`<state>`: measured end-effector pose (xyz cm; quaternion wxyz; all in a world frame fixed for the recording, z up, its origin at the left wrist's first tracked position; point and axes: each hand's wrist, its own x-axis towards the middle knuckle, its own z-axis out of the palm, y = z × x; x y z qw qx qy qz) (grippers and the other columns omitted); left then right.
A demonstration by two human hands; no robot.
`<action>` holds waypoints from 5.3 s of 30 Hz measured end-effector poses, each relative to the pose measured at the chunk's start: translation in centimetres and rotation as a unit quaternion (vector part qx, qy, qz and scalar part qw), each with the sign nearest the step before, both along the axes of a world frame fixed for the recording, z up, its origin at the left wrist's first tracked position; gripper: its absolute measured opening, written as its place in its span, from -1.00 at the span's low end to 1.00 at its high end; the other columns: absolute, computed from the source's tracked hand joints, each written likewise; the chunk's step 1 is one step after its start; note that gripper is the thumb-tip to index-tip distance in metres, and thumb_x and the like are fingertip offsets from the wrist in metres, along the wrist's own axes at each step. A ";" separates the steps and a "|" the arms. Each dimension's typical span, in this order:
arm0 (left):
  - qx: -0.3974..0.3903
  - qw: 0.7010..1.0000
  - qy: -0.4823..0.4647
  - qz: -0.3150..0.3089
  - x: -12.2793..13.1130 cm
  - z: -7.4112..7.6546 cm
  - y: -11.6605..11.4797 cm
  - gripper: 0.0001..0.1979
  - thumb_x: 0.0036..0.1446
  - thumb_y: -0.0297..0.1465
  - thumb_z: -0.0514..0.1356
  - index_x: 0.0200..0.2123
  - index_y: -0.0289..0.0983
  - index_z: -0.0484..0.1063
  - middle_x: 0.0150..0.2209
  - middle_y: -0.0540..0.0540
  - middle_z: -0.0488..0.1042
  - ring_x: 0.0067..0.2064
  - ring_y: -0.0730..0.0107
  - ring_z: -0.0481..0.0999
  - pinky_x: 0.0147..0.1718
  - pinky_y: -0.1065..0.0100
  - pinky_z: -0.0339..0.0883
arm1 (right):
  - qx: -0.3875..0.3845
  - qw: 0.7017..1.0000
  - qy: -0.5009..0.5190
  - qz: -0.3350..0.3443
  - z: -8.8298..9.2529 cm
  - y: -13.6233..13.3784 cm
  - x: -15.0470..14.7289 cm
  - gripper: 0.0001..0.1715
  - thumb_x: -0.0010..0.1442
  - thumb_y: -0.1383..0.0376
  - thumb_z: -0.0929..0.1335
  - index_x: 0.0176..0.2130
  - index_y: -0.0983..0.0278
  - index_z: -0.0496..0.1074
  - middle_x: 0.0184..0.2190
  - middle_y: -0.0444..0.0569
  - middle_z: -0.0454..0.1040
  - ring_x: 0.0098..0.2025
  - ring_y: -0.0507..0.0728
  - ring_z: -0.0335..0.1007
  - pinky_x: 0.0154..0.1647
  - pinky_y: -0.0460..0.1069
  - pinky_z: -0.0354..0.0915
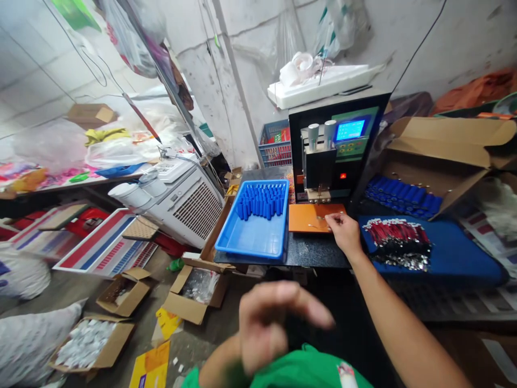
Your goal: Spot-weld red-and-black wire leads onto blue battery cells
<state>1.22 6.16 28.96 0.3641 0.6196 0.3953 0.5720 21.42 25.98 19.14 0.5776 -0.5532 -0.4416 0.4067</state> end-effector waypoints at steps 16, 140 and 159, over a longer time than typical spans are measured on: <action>-0.188 0.746 0.605 0.206 -6.2 -6.8 23.8 -0.52 0.26 -0.35 0.14 0.22 -0.33 0.23 -0.01 -0.42 0.46 -0.01 -0.03 0.55 -0.07 0.16 0.37 | 0.013 0.996 -0.091 0.000 -1.0 0.7 0.1 -0.41 0.01 -0.20 0.39 -0.39 0.28 0.50 -0.41 0.12 0.57 -0.31 0.26 0.53 -0.24 0.10 0.40; 0.019 0.927 0.358 0.108 6.2 -10.1 21.1 -0.85 0.25 -0.39 0.17 -0.34 -0.27 0.52 -0.37 -0.13 0.47 -0.27 0.24 0.40 -0.20 0.25 0.19 | 0.068 0.978 -0.066 0.185 0.3 3.2 2.3 -0.66 -0.03 0.08 0.43 -0.41 0.32 0.47 -0.49 -0.06 0.46 -0.45 0.04 0.30 -0.41 -0.06 0.22; 0.082 0.945 0.317 0.005 6.1 -10.5 21.7 -0.54 0.14 -0.44 0.23 0.14 -0.18 0.44 0.12 -0.23 0.44 0.13 0.11 0.45 0.14 0.07 0.31 | -0.004 0.980 0.129 0.151 0.7 3.4 3.0 -0.62 -0.08 0.05 0.46 -0.52 0.27 0.34 -0.70 -0.20 0.22 -0.67 -0.06 0.02 -0.68 -0.12 -0.10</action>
